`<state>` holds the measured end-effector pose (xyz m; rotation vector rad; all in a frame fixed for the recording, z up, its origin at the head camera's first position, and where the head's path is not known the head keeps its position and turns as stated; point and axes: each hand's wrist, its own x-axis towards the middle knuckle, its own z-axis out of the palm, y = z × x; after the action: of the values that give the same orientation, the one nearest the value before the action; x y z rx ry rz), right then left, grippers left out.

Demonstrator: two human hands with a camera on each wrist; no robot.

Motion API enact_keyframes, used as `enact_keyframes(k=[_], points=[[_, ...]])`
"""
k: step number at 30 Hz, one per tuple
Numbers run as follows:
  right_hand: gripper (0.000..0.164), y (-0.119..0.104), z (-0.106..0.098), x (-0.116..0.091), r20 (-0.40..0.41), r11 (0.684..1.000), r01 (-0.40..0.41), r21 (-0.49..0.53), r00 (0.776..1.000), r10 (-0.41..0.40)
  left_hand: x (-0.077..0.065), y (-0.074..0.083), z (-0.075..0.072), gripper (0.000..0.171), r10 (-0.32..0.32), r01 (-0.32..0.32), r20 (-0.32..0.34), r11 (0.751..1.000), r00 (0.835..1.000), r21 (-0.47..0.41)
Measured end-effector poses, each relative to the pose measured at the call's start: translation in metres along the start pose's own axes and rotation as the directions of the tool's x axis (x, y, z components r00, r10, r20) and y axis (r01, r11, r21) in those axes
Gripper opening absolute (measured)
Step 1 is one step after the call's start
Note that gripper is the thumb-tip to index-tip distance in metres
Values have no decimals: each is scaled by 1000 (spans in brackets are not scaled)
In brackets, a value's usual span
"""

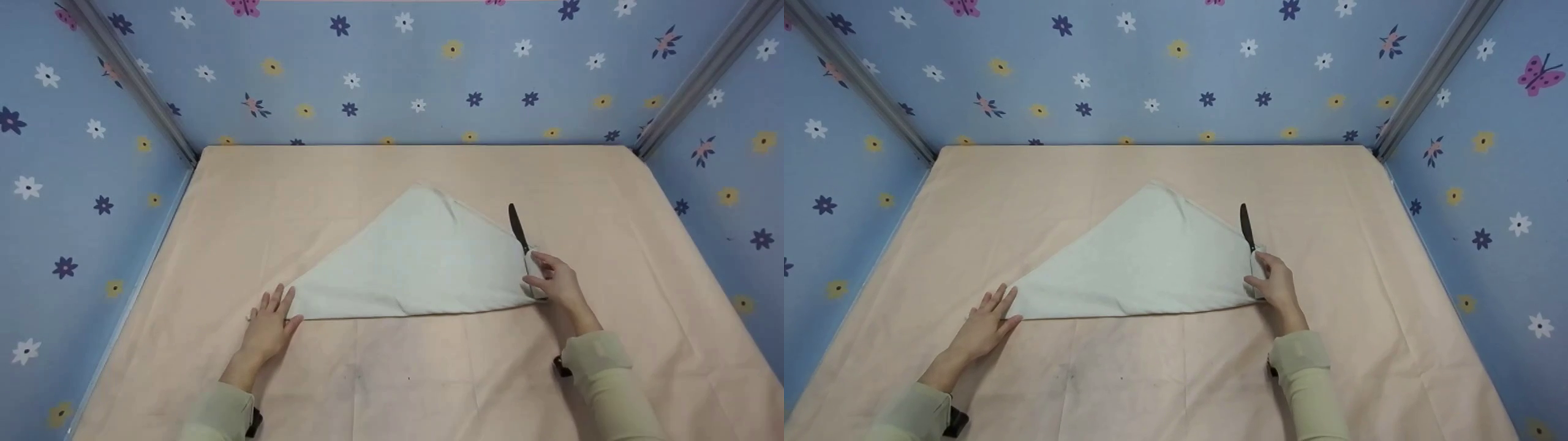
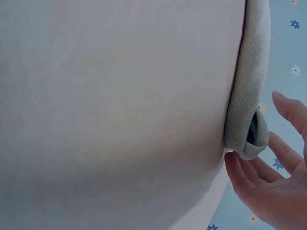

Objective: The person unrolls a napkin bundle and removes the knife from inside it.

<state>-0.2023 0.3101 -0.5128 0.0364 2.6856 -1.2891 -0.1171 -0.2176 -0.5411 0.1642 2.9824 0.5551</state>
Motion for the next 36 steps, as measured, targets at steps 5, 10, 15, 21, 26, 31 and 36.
enact_keyframes(k=[5,10,15,21,26,31,36], points=[[65,4,1,4,-14,1000,9,-20,1000,-10,0,-1,1,60,-4,4,3,1000,1000,2],[68,7,3,6,-38,999,19,-35,999,-21,0,-1,1,60,-11,11,11,1000,1000,5],[71,9,3,7,-46,1000,-4,-15,999,4,0,-1,1,59,-14,14,9,1000,1000,10],[72,9,3,8,-51,1000,-8,-14,999,7,0,-1,1,59,-17,17,5,1000,1000,11],[69,10,3,10,-57,1000,-12,-23,998,11,0,-1,1,60,-25,25,15,1000,1000,7],[66,10,2,10,-57,999,-9,-41,998,7,1,-1,1,59,-25,25,15,1000,1000,7],[65,10,2,11,-60,999,-20,-37,998,17,0,0,1,60,-32,32,26,999,999,8]])
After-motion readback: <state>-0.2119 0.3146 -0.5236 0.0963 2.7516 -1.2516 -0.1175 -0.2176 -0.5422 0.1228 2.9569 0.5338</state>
